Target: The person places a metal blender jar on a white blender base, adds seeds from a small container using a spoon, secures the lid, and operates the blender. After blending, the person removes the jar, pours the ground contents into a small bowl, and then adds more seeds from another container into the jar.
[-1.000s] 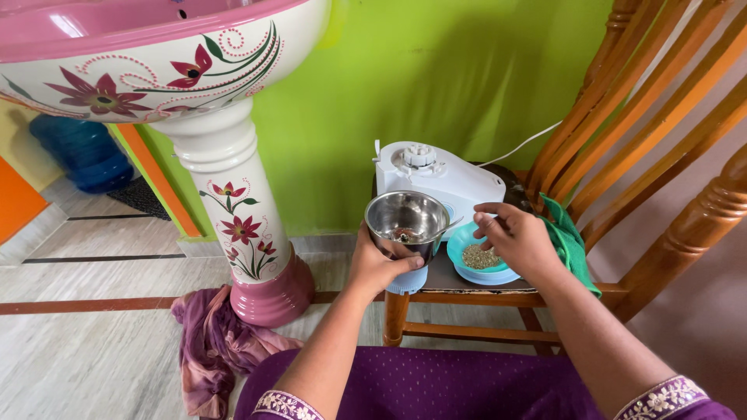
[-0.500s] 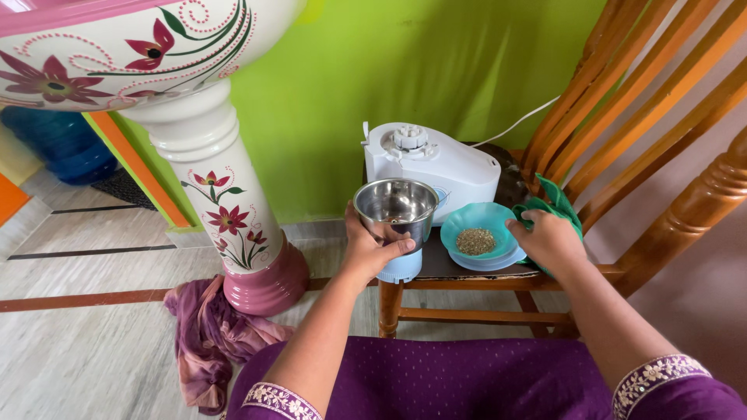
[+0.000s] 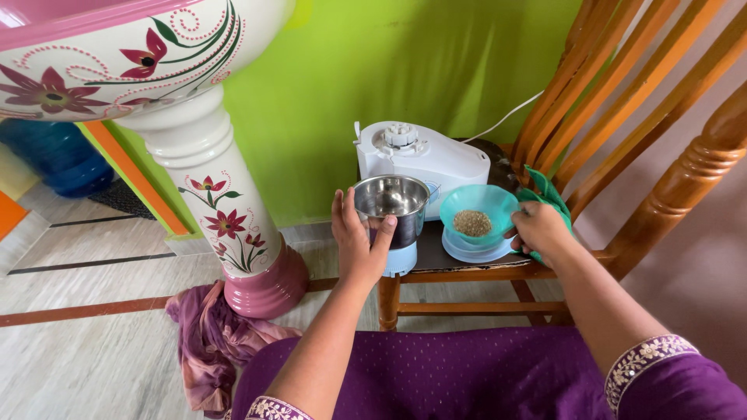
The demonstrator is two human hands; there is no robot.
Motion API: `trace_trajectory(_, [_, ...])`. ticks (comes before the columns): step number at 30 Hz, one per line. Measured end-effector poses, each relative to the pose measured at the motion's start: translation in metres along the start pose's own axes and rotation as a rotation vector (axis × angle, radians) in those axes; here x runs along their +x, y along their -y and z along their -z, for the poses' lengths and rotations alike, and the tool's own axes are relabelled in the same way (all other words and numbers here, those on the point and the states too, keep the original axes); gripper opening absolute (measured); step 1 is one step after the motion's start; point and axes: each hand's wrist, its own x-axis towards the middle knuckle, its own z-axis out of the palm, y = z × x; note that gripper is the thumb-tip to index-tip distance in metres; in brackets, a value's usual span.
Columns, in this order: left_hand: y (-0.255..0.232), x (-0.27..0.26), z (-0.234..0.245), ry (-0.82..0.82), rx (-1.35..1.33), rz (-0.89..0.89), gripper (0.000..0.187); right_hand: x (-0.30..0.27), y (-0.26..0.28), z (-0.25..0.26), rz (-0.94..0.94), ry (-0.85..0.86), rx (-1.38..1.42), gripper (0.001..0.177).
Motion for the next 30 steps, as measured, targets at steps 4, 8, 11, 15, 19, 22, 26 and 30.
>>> trace_trajectory(4, [-0.032,-0.003,0.011,-0.062,0.050,-0.129,0.085,-0.011,0.005,0.026,-0.063,0.006,0.204,0.030])
trace_trajectory(8, [-0.069,-0.017,0.010,-0.111,0.198,-0.486,0.064,-0.031,-0.006,0.048,-0.107,-0.027,0.284,0.028])
trace_trajectory(11, [-0.097,-0.037,-0.010,0.131,0.176,-0.575,0.050,-0.051,-0.023,0.065,-0.121,-0.025,0.327,0.028])
trace_trajectory(15, [-0.125,-0.059,-0.060,0.320,-0.055,-0.425,0.056,-0.077,-0.044,0.094,-0.192,-0.066,0.440,0.028])
trace_trajectory(19, [-0.142,-0.063,-0.115,0.499,-0.330,-0.098,0.065,-0.115,-0.061,0.135,-0.193,-0.126,0.439,0.031])
trace_trajectory(22, [-0.161,-0.067,-0.163,0.658,-0.459,0.108,0.067,-0.142,-0.073,0.167,-0.193,-0.188,0.372,0.033])
trace_trajectory(26, [-0.191,-0.106,-0.229,0.746,-0.595,0.165,0.059,-0.185,-0.108,0.216,-0.194,-0.300,0.321,0.037])
trace_trajectory(30, [-0.225,-0.149,-0.285,0.862,-0.675,0.440,0.051,-0.210,-0.146,0.250,-0.203,-0.435,0.382,0.040])
